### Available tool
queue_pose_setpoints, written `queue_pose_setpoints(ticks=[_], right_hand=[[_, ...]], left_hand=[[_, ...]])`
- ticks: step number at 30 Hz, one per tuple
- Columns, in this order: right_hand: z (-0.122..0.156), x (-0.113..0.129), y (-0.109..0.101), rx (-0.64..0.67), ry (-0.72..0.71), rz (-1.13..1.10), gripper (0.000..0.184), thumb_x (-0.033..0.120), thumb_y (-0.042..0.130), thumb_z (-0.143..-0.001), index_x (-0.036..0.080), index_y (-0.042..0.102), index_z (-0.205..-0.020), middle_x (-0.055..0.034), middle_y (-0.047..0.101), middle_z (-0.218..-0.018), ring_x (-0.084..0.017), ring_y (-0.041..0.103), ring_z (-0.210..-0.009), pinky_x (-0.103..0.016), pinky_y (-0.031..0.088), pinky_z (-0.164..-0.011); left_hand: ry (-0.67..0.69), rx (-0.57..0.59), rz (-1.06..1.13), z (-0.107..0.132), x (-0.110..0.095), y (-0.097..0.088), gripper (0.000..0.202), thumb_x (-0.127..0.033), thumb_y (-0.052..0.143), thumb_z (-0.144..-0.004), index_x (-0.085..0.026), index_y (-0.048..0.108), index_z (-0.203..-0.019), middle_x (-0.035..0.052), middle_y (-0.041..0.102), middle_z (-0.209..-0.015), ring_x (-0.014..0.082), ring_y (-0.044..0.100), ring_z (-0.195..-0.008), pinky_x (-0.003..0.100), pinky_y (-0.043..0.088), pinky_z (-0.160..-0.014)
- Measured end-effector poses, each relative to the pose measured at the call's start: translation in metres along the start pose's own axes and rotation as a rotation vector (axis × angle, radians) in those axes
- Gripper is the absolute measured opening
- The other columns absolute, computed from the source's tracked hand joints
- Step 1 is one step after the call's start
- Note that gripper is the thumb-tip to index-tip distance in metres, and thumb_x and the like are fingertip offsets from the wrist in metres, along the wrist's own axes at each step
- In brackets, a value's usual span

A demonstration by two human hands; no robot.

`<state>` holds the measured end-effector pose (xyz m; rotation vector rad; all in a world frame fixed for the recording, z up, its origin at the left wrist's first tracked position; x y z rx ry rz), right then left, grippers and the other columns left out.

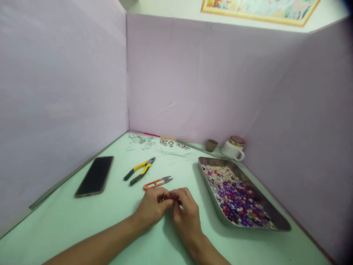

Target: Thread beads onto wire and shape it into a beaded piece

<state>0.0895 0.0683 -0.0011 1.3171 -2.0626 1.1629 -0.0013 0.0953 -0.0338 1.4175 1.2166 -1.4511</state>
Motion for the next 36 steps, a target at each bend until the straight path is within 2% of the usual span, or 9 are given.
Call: queue_pose_setpoints(ticks=[3, 5, 9, 11, 13, 15, 19, 27, 36], right_hand=[[0.0, 0.002, 0.002, 0.026, -0.004, -0.064, 0.02, 0.008, 0.038, -0.076, 0.019, 0.054, -0.083, -0.0054, 0.052, -0.079, -0.017, 0.052, -0.074, -0.029, 0.045, -0.065], [0.0, -0.002, 0.003, 0.036, 0.054, -0.146, 0.016, 0.013, 0.042, -0.077, 0.019, 0.054, -0.086, -0.0061, 0.054, -0.083, -0.017, 0.053, -0.077, -0.028, 0.045, -0.067], [0.002, -0.03, 0.005, 0.017, 0.343, -0.35, 0.014, 0.025, 0.05, -0.076, 0.016, 0.056, -0.084, -0.0063, 0.06, -0.081, -0.017, 0.056, -0.074, -0.026, 0.046, -0.065], [0.004, -0.041, 0.008, 0.022, 0.462, -0.397, 0.016, 0.029, 0.053, -0.074, 0.014, 0.057, -0.077, -0.0049, 0.06, -0.07, -0.015, 0.055, -0.064, -0.025, 0.044, -0.059], [0.004, -0.044, 0.012, 0.049, 0.509, -0.411, 0.019, 0.031, 0.056, -0.072, 0.012, 0.058, -0.068, -0.0025, 0.057, -0.057, -0.013, 0.05, -0.054, -0.023, 0.041, -0.053], [0.004, -0.044, 0.016, 0.075, 0.516, -0.447, 0.02, 0.031, 0.058, -0.069, 0.012, 0.058, -0.065, -0.0009, 0.055, -0.051, -0.011, 0.048, -0.05, -0.022, 0.038, -0.05], [0.005, -0.046, 0.019, 0.051, 0.541, -0.551, 0.019, 0.03, 0.064, -0.063, 0.012, 0.058, -0.066, -0.0013, 0.057, -0.055, -0.011, 0.047, -0.049, -0.022, 0.038, -0.049], [0.006, -0.057, 0.02, 0.09, 0.502, -0.518, 0.026, 0.037, 0.063, -0.064, 0.011, 0.065, -0.067, -0.0042, 0.059, -0.052, -0.013, 0.049, -0.049, -0.024, 0.038, -0.049], [0.007, -0.068, 0.03, 0.105, 0.473, -0.657, 0.033, 0.045, 0.064, -0.061, 0.012, 0.056, -0.063, -0.0009, 0.053, -0.049, -0.009, 0.043, -0.042, -0.022, 0.035, -0.043]], left_hand=[[-0.028, -0.032, 0.054, -0.002, 0.002, -0.005, 0.005, -0.017, 0.056, -0.064, -0.013, 0.054, -0.064, -0.0013, 0.053, -0.059, 0.0106, 0.046, -0.057, 0.023, 0.036, -0.056], [-0.04, -0.062, 0.078, -0.003, 0.002, -0.01, 0.007, -0.019, 0.056, -0.064, -0.013, 0.052, -0.063, -0.0021, 0.051, -0.057, 0.0097, 0.045, -0.054, 0.022, 0.035, -0.054], [-0.028, -0.085, 0.063, -0.003, -0.001, -0.015, 0.009, -0.02, 0.056, -0.065, -0.013, 0.051, -0.064, -0.002, 0.05, -0.056, 0.0091, 0.044, -0.052, 0.021, 0.033, -0.051], [-0.005, -0.061, 0.034, -0.003, -0.002, -0.012, 0.008, -0.02, 0.055, -0.066, -0.013, 0.052, -0.065, -0.0013, 0.051, -0.057, 0.0099, 0.045, -0.052, 0.021, 0.032, -0.051], [0.021, -0.054, -0.012, -0.003, -0.001, -0.01, 0.006, -0.019, 0.054, -0.067, -0.013, 0.052, -0.066, -0.001, 0.051, -0.057, 0.0104, 0.045, -0.053, 0.022, 0.032, -0.05], [0.034, -0.074, -0.061, -0.003, 0.001, -0.012, 0.005, -0.018, 0.053, -0.067, -0.013, 0.052, -0.067, -0.0016, 0.05, -0.056, 0.01, 0.042, -0.051, 0.022, 0.03, -0.049], [0.018, -0.088, -0.127, -0.003, 0.002, -0.013, 0.002, -0.015, 0.053, -0.064, -0.013, 0.053, -0.065, -0.0041, 0.042, -0.052, 0.0086, 0.035, -0.049, 0.021, 0.026, -0.047], [0.037, -0.068, -0.106, -0.006, 0.005, -0.012, 0.002, -0.015, 0.05, -0.064, -0.014, 0.051, -0.062, -0.0047, 0.04, -0.05, 0.009, 0.034, -0.049, 0.021, 0.026, -0.048], [0.024, -0.063, -0.137, -0.008, 0.007, -0.013, 0.003, -0.016, 0.051, -0.06, -0.013, 0.05, -0.058, -0.0041, 0.039, -0.05, 0.0098, 0.034, -0.05, 0.022, 0.025, -0.048]])
Point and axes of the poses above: each hand's wrist, its own z-axis away from the middle knuckle, its own y-axis out of the palm, x = y × z, the point moved 9 cm from there along -z, towards the middle knuckle
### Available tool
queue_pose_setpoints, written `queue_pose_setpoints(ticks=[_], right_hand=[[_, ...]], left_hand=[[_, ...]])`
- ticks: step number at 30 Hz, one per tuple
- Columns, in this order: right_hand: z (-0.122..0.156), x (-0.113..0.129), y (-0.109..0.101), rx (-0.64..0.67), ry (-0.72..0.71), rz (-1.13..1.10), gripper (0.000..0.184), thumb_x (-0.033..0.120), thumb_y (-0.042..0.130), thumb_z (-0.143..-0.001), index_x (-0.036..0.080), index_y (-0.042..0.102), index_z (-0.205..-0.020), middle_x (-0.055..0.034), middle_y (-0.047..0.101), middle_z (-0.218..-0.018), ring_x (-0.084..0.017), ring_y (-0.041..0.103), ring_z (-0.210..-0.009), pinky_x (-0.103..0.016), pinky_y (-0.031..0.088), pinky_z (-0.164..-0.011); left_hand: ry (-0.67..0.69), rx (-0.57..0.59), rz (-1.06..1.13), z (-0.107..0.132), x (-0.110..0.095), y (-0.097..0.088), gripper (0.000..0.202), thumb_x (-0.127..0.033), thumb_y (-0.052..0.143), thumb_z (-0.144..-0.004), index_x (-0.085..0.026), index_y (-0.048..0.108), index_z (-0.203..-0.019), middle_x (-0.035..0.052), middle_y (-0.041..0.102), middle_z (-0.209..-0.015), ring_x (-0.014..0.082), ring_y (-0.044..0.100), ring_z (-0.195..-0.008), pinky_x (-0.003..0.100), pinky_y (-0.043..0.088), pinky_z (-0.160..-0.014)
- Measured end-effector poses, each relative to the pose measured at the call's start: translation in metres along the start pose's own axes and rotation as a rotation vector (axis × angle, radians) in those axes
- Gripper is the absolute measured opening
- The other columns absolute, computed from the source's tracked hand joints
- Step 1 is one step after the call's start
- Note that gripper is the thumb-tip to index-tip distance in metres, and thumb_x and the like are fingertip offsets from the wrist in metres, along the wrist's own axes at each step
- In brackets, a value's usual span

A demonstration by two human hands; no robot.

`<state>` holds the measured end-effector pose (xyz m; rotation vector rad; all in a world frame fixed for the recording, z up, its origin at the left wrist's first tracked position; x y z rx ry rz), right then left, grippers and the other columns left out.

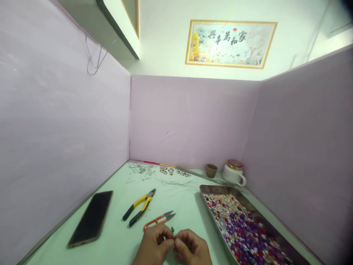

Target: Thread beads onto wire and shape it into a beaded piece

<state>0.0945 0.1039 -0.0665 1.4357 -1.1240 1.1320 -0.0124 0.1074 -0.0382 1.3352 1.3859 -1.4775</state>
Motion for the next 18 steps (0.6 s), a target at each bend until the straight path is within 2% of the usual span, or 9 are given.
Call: queue_pose_setpoints(ticks=[3, 7, 14, 18], right_hand=[[-0.0011, -0.0047, 0.0007, -0.001, 0.005, -0.011, 0.037, 0.048, 0.063, -0.059, 0.013, 0.054, -0.062, -0.0005, 0.052, -0.047, -0.009, 0.042, -0.04, -0.021, 0.033, -0.042], [-0.0018, -0.0046, -0.003, -0.065, -0.013, 0.001, 0.04, 0.052, 0.063, -0.056, 0.014, 0.051, -0.058, -0.0005, 0.051, -0.045, -0.008, 0.04, -0.038, -0.021, 0.03, -0.04], [-0.0037, -0.0051, 0.003, 0.045, 0.009, -0.006, 0.035, 0.047, 0.064, -0.059, 0.014, 0.051, -0.061, -0.001, 0.053, -0.048, -0.009, 0.042, -0.043, -0.02, 0.029, -0.043], [-0.003, -0.0065, 0.0056, 0.038, 0.0, -0.047, 0.036, 0.047, 0.064, -0.06, 0.014, 0.049, -0.059, -0.0005, 0.053, -0.048, -0.009, 0.042, -0.043, -0.02, 0.029, -0.043]], left_hand=[[-0.002, 0.008, -0.009, -0.0001, -0.0016, 0.0006, 0.003, -0.016, 0.05, -0.059, -0.014, 0.05, -0.057, -0.0037, 0.039, -0.051, 0.0102, 0.034, -0.051, 0.022, 0.025, -0.049], [-0.017, 0.012, -0.027, -0.0001, -0.0011, 0.0009, 0.002, -0.013, 0.049, -0.058, -0.014, 0.05, -0.058, -0.0055, 0.035, -0.048, 0.0099, 0.032, -0.05, 0.022, 0.024, -0.048], [0.001, 0.035, -0.013, 0.0012, -0.0029, 0.0019, 0.003, -0.012, 0.047, -0.057, -0.015, 0.047, -0.057, -0.0056, 0.035, -0.05, 0.01, 0.033, -0.052, 0.022, 0.025, -0.05], [0.003, 0.026, -0.031, 0.0017, -0.0056, 0.0021, 0.007, -0.012, 0.047, -0.058, -0.016, 0.043, -0.054, -0.006, 0.033, -0.048, 0.0095, 0.031, -0.05, 0.022, 0.024, -0.048]])
Point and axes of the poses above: each hand's wrist, its own z-axis away from the middle knuckle, its own y-axis out of the palm, x = y × z, the point moved 9 cm from there along -z, towards the middle knuckle
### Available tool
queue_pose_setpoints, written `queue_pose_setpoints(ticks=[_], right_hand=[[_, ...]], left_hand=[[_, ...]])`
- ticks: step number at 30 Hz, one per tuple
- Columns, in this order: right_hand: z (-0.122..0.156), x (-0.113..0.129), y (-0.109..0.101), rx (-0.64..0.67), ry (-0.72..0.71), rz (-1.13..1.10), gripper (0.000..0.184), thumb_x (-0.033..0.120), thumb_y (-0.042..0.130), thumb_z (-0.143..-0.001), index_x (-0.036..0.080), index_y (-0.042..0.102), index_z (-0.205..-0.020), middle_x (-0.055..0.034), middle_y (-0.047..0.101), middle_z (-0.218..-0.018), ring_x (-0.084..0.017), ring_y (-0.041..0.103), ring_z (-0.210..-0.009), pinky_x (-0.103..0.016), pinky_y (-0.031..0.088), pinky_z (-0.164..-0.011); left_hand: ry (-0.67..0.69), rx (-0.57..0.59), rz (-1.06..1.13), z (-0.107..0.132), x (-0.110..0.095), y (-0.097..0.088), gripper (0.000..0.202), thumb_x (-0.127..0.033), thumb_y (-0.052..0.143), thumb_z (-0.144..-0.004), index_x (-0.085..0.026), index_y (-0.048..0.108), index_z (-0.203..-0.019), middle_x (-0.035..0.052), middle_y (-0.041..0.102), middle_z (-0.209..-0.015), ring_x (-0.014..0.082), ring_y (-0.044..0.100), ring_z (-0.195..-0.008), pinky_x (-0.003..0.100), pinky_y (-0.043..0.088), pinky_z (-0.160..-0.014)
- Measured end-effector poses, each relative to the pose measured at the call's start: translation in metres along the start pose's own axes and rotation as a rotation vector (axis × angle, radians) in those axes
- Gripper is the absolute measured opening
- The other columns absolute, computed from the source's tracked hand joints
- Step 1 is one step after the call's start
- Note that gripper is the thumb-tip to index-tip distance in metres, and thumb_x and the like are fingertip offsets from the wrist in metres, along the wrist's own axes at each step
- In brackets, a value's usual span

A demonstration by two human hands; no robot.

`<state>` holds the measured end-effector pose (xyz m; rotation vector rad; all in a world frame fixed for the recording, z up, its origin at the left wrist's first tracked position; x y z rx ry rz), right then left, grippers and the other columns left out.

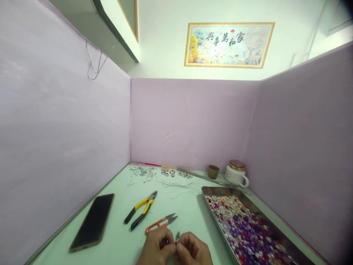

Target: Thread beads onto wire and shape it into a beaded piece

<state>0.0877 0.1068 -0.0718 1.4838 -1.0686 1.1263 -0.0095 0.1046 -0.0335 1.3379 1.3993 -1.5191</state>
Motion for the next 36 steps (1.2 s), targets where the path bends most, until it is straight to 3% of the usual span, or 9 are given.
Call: queue_pose_setpoints(ticks=[4, 9, 16, 22, 36], right_hand=[[0.002, 0.009, -0.002, -0.084, -0.05, -0.013, 0.038, 0.049, 0.064, -0.058, 0.015, 0.049, -0.056, 0.0004, 0.05, -0.045, -0.009, 0.041, -0.041, -0.02, 0.03, -0.042], [0.003, 0.016, 0.005, 0.008, 0.015, -0.022, 0.036, 0.047, 0.065, -0.06, 0.014, 0.05, -0.06, -0.001, 0.052, -0.05, -0.01, 0.046, -0.046, -0.022, 0.036, -0.046], [0.01, 0.027, 0.0, -0.053, 0.045, -0.042, 0.032, 0.041, 0.067, -0.06, 0.012, 0.054, -0.063, 0.0004, 0.053, -0.054, -0.01, 0.049, -0.049, -0.024, 0.041, -0.05], [0.012, 0.025, 0.0, -0.056, 0.111, -0.044, 0.029, 0.038, 0.068, -0.06, 0.012, 0.057, -0.064, 0.0001, 0.057, -0.053, -0.011, 0.053, -0.049, -0.024, 0.045, -0.051], [0.012, 0.018, -0.005, -0.101, 0.185, -0.096, 0.024, 0.031, 0.071, -0.056, 0.012, 0.058, -0.063, 0.0011, 0.06, -0.05, -0.01, 0.056, -0.047, -0.023, 0.048, -0.05]], left_hand=[[0.016, -0.006, 0.02, -0.002, 0.001, 0.0, 0.006, -0.011, 0.047, -0.059, -0.016, 0.044, -0.056, -0.0061, 0.033, -0.047, 0.0088, 0.03, -0.049, 0.022, 0.023, -0.047], [0.035, -0.018, 0.089, -0.004, 0.002, 0.001, 0.009, -0.013, 0.05, -0.06, -0.016, 0.044, -0.055, -0.0057, 0.036, -0.046, 0.0085, 0.033, -0.047, 0.021, 0.024, -0.045], [0.037, 0.036, 0.13, 0.004, -0.007, 0.007, 0.012, -0.019, 0.053, -0.067, -0.015, 0.045, -0.059, -0.0055, 0.044, -0.048, 0.0073, 0.036, -0.044, 0.02, 0.027, -0.045], [0.003, 0.069, 0.119, 0.004, -0.004, 0.008, 0.011, -0.022, 0.053, -0.07, -0.015, 0.047, -0.064, -0.006, 0.046, -0.05, 0.0053, 0.036, -0.04, 0.019, 0.028, -0.042], [0.082, -0.009, 0.034, 0.003, -0.008, 0.001, 0.004, -0.018, 0.054, -0.068, -0.014, 0.054, -0.068, -0.0036, 0.048, -0.057, 0.0058, 0.036, -0.047, 0.019, 0.029, -0.045]])
Point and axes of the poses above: each hand's wrist, its own z-axis away from the middle knuckle, its own y-axis out of the palm, x = y × z, the point moved 9 cm from there along -z, towards the middle knuckle
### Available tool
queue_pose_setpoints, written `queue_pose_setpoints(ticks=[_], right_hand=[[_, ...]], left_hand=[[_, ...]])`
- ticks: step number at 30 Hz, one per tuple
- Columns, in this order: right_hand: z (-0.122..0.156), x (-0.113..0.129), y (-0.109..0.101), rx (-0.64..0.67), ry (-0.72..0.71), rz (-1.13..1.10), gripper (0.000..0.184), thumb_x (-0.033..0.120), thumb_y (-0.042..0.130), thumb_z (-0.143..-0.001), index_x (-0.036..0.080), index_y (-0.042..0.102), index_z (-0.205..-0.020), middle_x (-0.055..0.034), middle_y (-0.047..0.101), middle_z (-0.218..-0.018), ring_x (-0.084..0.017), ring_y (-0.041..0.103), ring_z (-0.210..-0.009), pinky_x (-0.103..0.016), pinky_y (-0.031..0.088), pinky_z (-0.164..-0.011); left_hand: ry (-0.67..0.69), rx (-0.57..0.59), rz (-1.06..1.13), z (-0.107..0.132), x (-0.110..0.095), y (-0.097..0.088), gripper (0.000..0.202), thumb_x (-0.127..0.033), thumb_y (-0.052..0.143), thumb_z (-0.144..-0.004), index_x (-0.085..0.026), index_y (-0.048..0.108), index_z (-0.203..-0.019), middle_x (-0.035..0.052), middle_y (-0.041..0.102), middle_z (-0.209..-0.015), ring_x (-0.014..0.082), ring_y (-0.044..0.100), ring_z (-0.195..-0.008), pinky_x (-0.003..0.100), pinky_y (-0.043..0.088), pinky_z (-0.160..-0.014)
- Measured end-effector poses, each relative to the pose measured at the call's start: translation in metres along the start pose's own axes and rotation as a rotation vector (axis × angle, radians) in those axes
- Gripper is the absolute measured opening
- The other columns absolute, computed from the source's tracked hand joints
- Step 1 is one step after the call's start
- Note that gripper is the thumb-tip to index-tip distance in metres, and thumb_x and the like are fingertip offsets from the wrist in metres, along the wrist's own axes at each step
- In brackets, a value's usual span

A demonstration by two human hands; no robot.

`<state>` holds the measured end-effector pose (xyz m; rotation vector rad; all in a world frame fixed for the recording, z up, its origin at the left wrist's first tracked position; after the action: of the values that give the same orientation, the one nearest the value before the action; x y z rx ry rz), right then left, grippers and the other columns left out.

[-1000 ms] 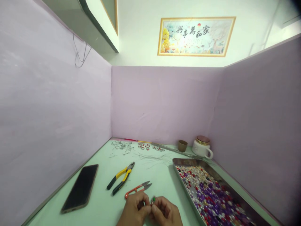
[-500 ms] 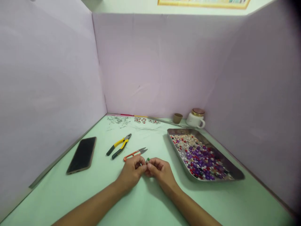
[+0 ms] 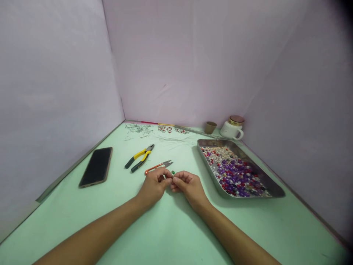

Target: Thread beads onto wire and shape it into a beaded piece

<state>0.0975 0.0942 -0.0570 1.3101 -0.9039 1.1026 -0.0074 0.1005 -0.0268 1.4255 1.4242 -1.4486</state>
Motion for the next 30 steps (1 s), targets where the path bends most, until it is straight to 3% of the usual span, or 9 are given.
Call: queue_pose_setpoints(ticks=[23, 30], right_hand=[[0.0028, 0.0028, -0.0002, -0.025, -0.056, 0.037, 0.017, 0.027, 0.066, -0.061, 0.013, 0.057, -0.062, 0.0023, 0.058, -0.053, -0.009, 0.056, -0.05, -0.023, 0.048, -0.055], [0.0041, 0.0028, -0.0011, -0.029, -0.027, 0.025, 0.019, 0.029, 0.067, -0.062, 0.013, 0.058, -0.064, 0.0012, 0.059, -0.055, -0.009, 0.055, -0.05, -0.024, 0.048, -0.055]], left_hand=[[0.061, -0.01, -0.122, -0.0004, -0.0086, -0.0008, 0.009, -0.01, 0.051, -0.066, -0.013, 0.051, -0.057, -0.004, 0.046, -0.055, 0.0071, 0.039, -0.052, 0.02, 0.031, -0.051], [-0.026, 0.043, -0.042, 0.0006, -0.0036, 0.0034, 0.005, -0.018, 0.051, -0.069, -0.014, 0.053, -0.072, -0.0037, 0.047, -0.06, 0.0069, 0.039, -0.049, 0.019, 0.03, -0.045]])
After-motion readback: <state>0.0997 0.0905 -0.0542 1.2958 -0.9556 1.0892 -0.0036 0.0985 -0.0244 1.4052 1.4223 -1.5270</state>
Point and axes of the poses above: each hand's wrist, its own z-axis away from the middle knuckle, its own y-axis out of the palm, x = y × z, the point moved 9 cm from there along -z, towards the middle knuckle
